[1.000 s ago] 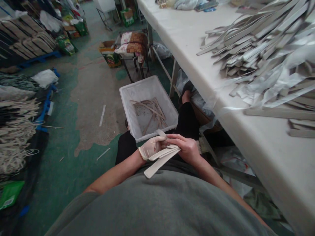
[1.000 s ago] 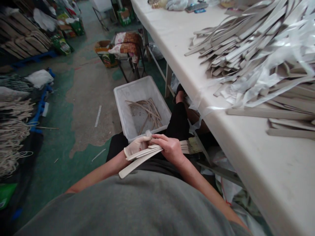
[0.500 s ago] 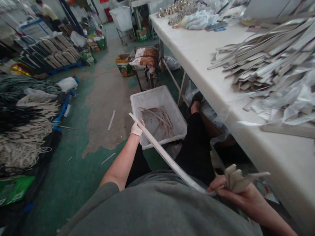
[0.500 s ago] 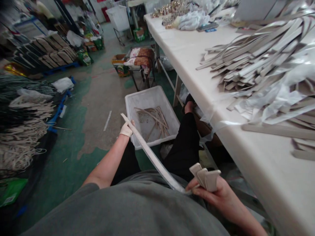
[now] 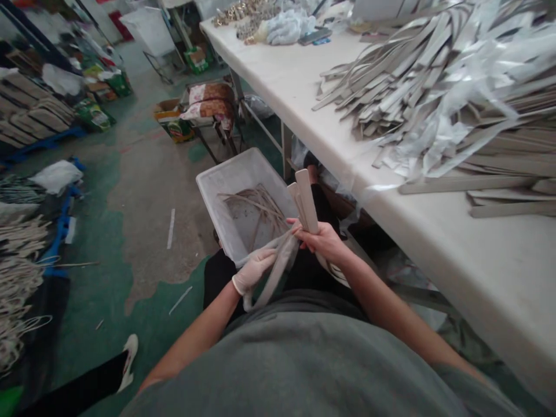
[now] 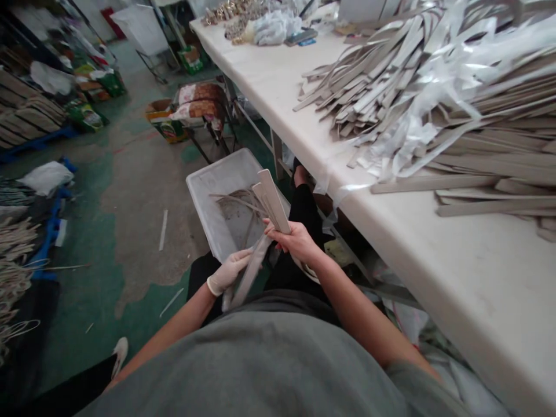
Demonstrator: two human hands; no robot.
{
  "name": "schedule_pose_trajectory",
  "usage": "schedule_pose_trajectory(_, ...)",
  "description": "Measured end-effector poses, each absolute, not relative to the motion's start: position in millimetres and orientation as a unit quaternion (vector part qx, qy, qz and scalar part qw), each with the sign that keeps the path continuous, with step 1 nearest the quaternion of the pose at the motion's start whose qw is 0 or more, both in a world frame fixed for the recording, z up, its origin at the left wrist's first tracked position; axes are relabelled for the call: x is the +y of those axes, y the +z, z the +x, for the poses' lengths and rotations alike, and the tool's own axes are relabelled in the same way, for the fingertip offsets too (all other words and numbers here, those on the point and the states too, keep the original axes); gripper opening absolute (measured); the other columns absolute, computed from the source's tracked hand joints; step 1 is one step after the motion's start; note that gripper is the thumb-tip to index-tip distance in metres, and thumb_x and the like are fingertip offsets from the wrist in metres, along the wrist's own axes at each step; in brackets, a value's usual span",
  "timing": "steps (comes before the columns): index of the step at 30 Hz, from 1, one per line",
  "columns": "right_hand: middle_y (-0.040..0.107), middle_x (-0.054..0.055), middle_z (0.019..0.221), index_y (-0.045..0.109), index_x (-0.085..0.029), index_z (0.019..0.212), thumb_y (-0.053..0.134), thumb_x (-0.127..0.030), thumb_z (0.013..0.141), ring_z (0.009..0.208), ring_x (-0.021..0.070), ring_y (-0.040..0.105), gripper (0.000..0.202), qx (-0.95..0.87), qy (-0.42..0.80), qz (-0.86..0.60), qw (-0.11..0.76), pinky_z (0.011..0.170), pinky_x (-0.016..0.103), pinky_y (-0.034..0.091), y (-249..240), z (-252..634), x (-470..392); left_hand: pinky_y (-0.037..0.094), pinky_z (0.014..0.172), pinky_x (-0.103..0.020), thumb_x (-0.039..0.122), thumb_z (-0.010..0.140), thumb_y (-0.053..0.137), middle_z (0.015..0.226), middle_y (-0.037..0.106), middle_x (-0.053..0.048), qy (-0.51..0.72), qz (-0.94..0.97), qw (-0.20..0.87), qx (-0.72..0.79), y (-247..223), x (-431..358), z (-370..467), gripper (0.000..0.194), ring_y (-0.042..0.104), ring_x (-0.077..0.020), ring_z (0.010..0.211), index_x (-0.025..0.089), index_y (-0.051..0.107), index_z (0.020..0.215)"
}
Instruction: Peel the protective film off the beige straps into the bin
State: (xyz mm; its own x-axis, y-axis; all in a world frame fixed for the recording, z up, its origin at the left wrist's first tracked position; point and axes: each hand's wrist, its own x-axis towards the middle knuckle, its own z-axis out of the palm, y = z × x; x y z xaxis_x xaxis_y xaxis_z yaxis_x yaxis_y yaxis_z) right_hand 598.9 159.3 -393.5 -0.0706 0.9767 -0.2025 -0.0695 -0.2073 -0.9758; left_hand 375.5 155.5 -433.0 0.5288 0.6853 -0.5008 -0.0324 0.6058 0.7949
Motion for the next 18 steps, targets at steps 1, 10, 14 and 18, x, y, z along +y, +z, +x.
schedule_pose_trajectory(1,0.070,0.008,0.108,0.072,-0.015,0.081,0.069,-0.043,0.074,0.043,0.0032,0.044,0.028,-0.450,0.577,-0.514,0.448,0.042,0.020,0.040,-395.4,598.7,160.6,0.045,0.061,-0.021,0.049,0.073,0.077,0.079,0.071,-0.009,0.214,0.382,0.791,0.427,-430.3,153.1,377.6,0.043,0.061,-0.0132,0.063,0.013,0.073,0.096)
schedule_pose_trajectory(10,0.061,0.000,0.057,0.076,-0.014,0.090,0.065,-0.046,0.077,0.041,0.0088,0.044,0.035,-0.521,0.519,-0.538,0.412,0.037,0.019,0.033,-382.7,581.8,150.2,0.045,0.073,-0.030,0.058,0.082,0.062,0.076,0.064,-0.006,0.230,0.524,0.741,0.352,-402.9,168.6,409.0,0.044,0.058,-0.0173,0.073,0.014,0.067,0.084)
schedule_pose_trajectory(14,0.070,0.006,0.076,0.078,-0.016,0.094,0.069,-0.044,0.079,0.046,0.0097,0.047,0.033,-0.498,0.434,-0.601,0.451,0.040,0.022,0.037,-366.9,599.1,138.4,0.042,0.076,-0.032,0.048,0.087,0.056,0.076,0.062,-0.003,0.189,0.632,0.650,0.378,-415.6,163.7,394.2,0.032,0.055,-0.0182,0.075,0.017,0.066,0.084)
schedule_pose_trajectory(18,0.071,0.007,0.081,0.080,-0.023,0.089,0.072,-0.045,0.075,0.048,0.0113,0.048,0.027,-0.470,0.406,-0.636,0.458,0.039,0.023,0.037,-358.3,622.6,120.9,0.043,0.073,-0.031,0.053,0.074,0.070,0.077,0.064,-0.002,0.140,0.576,0.690,0.415,-437.4,143.7,360.0,0.036,0.056,-0.0202,0.076,0.018,0.069,0.085)
